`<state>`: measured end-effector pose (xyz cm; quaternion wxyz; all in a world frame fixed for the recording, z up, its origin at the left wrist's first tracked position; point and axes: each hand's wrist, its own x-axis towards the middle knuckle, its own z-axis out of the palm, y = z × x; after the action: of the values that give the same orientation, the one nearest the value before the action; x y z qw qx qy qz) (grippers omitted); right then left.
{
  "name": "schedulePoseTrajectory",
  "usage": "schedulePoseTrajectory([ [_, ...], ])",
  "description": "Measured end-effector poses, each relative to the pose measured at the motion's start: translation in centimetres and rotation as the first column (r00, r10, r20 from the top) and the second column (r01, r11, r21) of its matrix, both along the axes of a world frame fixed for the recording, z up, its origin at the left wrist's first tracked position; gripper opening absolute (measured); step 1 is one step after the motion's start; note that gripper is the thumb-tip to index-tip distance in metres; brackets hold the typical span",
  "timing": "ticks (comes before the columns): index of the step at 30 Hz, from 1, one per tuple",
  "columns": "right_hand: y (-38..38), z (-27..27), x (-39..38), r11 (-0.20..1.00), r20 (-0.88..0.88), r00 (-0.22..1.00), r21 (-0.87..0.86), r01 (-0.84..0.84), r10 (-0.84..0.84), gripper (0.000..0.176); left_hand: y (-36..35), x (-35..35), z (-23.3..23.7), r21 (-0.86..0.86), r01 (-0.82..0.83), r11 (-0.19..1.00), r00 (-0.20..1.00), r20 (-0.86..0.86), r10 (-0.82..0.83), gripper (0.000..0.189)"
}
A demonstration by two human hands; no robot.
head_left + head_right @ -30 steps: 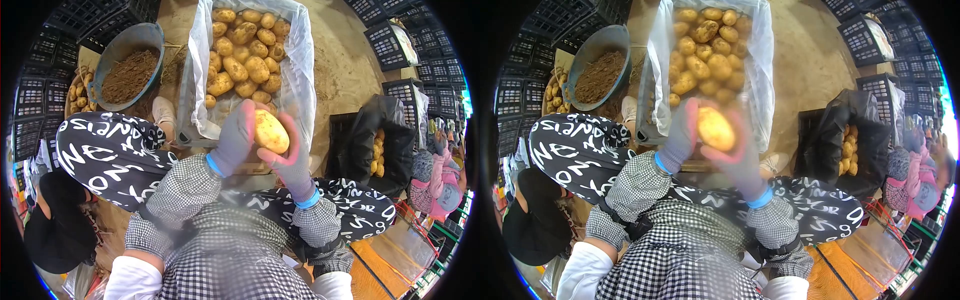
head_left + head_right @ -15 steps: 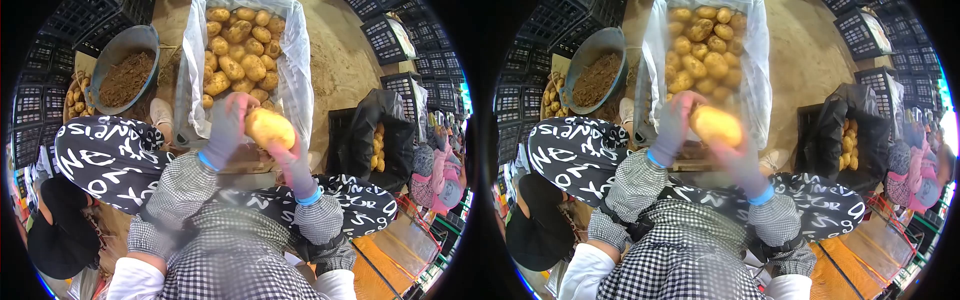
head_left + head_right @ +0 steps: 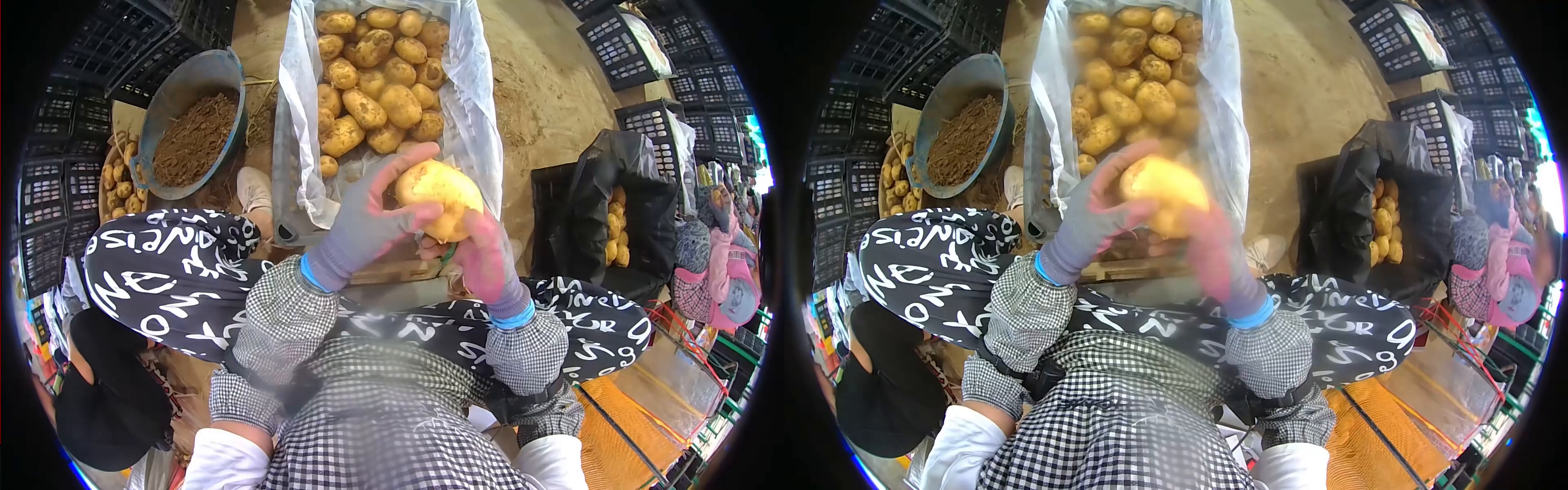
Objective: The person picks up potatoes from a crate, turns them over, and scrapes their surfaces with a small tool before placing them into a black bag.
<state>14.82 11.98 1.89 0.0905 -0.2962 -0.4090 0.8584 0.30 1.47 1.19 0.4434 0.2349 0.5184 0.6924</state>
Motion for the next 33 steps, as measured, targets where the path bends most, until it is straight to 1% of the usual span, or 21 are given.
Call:
schedulePoseTrajectory([
  [1, -0.1, 0.4, -0.2, 0.997, 0.025, 1.0, 0.08, -0.007, 0.006, 0.061, -0.1, -0.3, 0.0, 0.007, 0.03, 1.0, 0.999, -0.018, -0.03, 0.044],
  [4, 0.3, 0.3, -0.1, 0.993, -0.092, 0.993, 0.089, -0.071, 0.079, 0.063, -0.5, -0.8, 0.2, 0.061, 0.081, 0.995, 0.982, -0.177, -0.069, 0.038],
  [6, 0.2, -0.7, 0.7, 0.997, -0.056, 0.998, -0.06, -0.047, 0.044, 0.062, -0.6, -1.0, 0.1, 0.068, 0.042, 0.997, 0.994, -0.105, -0.035, 0.036],
  [8, 0.4, -1.2, 1.0, 0.992, -0.049, 0.998, -0.117, -0.038, 0.032, 0.062, -0.9, -1.5, 0.0, 0.014, -0.06, 0.998, 0.983, 0.173, 0.057, 0.035],
  [10, 0.6, -0.7, 0.7, 0.995, -0.077, 0.997, -0.092, -0.035, 0.028, 0.062, -0.9, -2.3, -0.5, 0.192, 0.042, 0.98, 0.997, 0.055, -0.053, 0.037],
  [12, 0.4, -1.4, 0.7, 0.99, -0.066, 0.997, -0.138, 0.029, -0.038, 0.062, -0.7, -1.6, -0.5, 0.159, 0.034, 0.987, 0.974, -0.227, 0.003, 0.038],
  [13, 0.3, -1.6, 0.8, 0.985, -0.058, 0.996, -0.159, 0.059, -0.069, 0.061, 0.0, 0.1, 0.8, 0.063, -0.061, 0.996, 0.893, -0.441, 0.083, 0.038],
  [15, -0.5, -1.8, 0.6, 0.968, -0.024, 0.983, -0.179, 0.176, -0.184, 0.059, 0.4, 1.0, 1.4, -0.009, -0.127, 0.992, 0.751, -0.654, 0.09, 0.041],
  [16, -0.5, -1.6, 0.6, 0.971, -0.005, 0.986, -0.173, 0.163, -0.167, 0.058, 0.2, 1.1, 1.4, -0.012, -0.079, 0.997, 0.742, -0.669, 0.051, 0.044],
  [18, 0.1, -0.5, 0.5, 0.986, 0.029, 0.997, -0.15, 0.069, -0.066, 0.056, -0.1, 0.3, 1.0, -0.025, -0.01, 1.0, 0.889, -0.458, -0.003, 0.05],
  [19, 0.4, -0.1, 0.6, 0.991, 0.047, 0.999, -0.134, -0.009, 0.016, 0.054, -0.5, -0.5, 0.3, -0.028, 0.016, 0.999, 0.981, -0.195, -0.022, 0.053],
  [20, 0.4, -0.2, 0.8, 0.987, 0.04, 0.999, -0.158, -0.029, 0.035, 0.053, -0.7, -1.0, 0.0, -0.025, 0.04, 0.999, 0.996, 0.086, -0.038, 0.055],
  [22, 0.6, -0.7, 0.7, 0.977, 0.019, 0.997, -0.201, -0.071, 0.076, 0.051, -0.5, -0.9, 0.7, -0.045, 0.045, 0.998, 0.961, -0.271, -0.055, 0.058],
  [23, 0.6, -0.7, 0.6, 0.963, 0.001, 0.997, -0.259, -0.068, 0.071, 0.049, -0.3, -0.3, 0.9, -0.071, 0.03, 0.997, 0.841, -0.537, -0.063, 0.057],
  [25, 0.6, -0.2, 0.4, 0.925, -0.025, 0.998, -0.374, -0.06, 0.055, 0.044, -0.4, 0.2, 0.6, -0.086, 0.071, 0.994, 0.854, -0.509, -0.105, 0.057],
  [26, 0.6, -0.2, 0.4, 0.961, 0.027, 0.995, -0.263, -0.086, 0.096, 0.042, -0.5, 0.1, 0.0, -0.058, 0.125, 0.99, 0.968, -0.213, -0.135, 0.059],
  [27, 0.6, -0.1, 0.5, 0.982, 0.083, 0.988, -0.147, -0.121, 0.134, 0.042, -0.4, 0.0, -0.1, -0.016, 0.165, 0.986, 0.981, 0.102, -0.162, 0.061],
  [29, 0.5, -0.2, 0.4, 0.989, 0.148, 0.978, -0.024, -0.147, 0.149, 0.048, -0.4, 0.0, 0.2, -0.049, 0.12, 0.992, 0.974, 0.201, -0.108, 0.064],
  [30, 0.5, -0.4, 0.2, 0.966, 0.174, 0.977, 0.203, -0.158, 0.123, 0.05, -0.4, -0.1, 0.4, -0.07, 0.1, 0.993, 0.966, 0.245, -0.08, 0.066],
  [32, 0.5, -1.0, -0.2, 0.773, 0.204, 0.978, 0.612, -0.168, 0.051, 0.054, -0.4, -0.2, 0.1, -0.094, 0.063, 0.994, 0.981, 0.189, -0.045, 0.065],
  [33, 0.5, -1.0, -0.3, 0.834, 0.152, 0.988, 0.54, -0.112, 0.034, 0.057, -0.4, -0.1, -0.1, -0.102, 0.045, 0.994, 0.986, 0.163, -0.028, 0.065],
])
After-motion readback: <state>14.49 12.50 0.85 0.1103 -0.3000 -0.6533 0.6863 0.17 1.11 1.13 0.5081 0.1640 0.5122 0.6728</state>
